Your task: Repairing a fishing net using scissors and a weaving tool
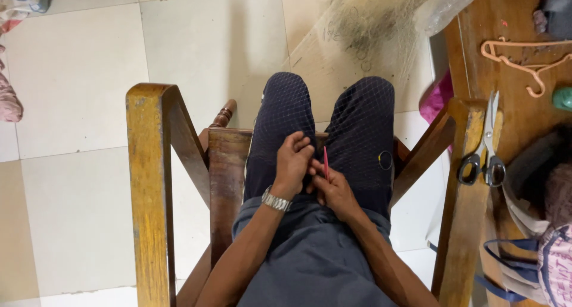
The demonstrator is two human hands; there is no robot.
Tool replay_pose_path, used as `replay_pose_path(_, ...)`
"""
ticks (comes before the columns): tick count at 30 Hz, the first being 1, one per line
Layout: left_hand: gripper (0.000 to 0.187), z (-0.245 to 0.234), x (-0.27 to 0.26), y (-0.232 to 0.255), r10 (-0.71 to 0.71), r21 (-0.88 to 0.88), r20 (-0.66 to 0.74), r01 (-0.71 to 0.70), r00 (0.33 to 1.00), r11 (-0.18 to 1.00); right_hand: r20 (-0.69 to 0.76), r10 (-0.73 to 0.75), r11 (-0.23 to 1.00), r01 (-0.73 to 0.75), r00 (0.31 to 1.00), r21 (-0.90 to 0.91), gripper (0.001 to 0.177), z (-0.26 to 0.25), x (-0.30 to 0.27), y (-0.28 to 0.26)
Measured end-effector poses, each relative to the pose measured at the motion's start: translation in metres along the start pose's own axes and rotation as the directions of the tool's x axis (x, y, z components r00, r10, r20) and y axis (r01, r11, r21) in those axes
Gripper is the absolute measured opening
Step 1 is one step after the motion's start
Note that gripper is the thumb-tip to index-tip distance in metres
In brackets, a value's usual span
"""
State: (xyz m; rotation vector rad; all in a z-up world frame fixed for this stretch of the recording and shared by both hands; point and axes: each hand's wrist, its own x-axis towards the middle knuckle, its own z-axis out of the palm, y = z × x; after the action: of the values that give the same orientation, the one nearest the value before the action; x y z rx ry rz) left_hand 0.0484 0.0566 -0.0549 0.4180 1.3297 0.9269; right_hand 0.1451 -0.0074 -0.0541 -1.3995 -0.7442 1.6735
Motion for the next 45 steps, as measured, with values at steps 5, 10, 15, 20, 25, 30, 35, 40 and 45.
replay_pose_path(5,0.045,0.012,0.028,-0.026,-0.070,-0.069,-0.092,0.064,0.993,0.996,0.013,0.002,0.999,-0.002,1.000,-0.052,0.021,-0.007,0.008,0.014)
replay_pose_path(10,0.020,0.024,0.030,-0.025,-0.075,-0.151,-0.161,0.050,0.984,0.987,0.035,-0.019,0.995,0.023,0.999,-0.093,0.022,-0.011,0.010,0.016)
replay_pose_path(15,0.011,0.018,0.015,-0.026,-0.085,-0.309,-0.154,0.033,0.984,0.950,0.004,-0.015,0.994,0.016,1.000,-0.111,0.022,-0.009,0.004,0.004)
replay_pose_path(20,0.010,0.018,0.006,-0.024,-0.105,-0.360,-0.132,0.051,0.986,0.932,-0.016,0.012,0.994,-0.013,1.000,-0.109,0.017,-0.015,0.006,0.022)
replay_pose_path(25,0.010,0.017,0.009,-0.028,-0.116,-0.395,-0.116,0.062,0.986,0.917,-0.043,0.024,0.996,-0.028,0.999,-0.090,0.013,-0.025,0.010,0.037)
replay_pose_path(30,0.009,0.017,0.010,-0.026,-0.125,-0.403,-0.109,0.071,0.986,0.913,-0.037,0.008,0.993,-0.012,0.999,-0.114,0.009,-0.013,0.004,0.018)
replay_pose_path(35,0.009,0.016,0.013,-0.026,-0.119,-0.401,-0.120,0.061,0.986,0.914,-0.034,0.000,0.995,-0.004,0.999,-0.099,0.011,-0.020,0.009,0.036)
replay_pose_path(40,0.010,0.016,0.017,-0.030,-0.113,-0.374,-0.132,0.056,0.985,0.926,-0.013,-0.012,0.994,0.010,1.000,-0.110,0.009,-0.013,0.006,0.021)
replay_pose_path(45,0.013,0.015,0.017,-0.028,-0.120,-0.370,-0.124,0.067,0.985,0.927,0.001,-0.011,0.992,0.011,1.000,-0.127,0.011,-0.018,0.010,0.031)
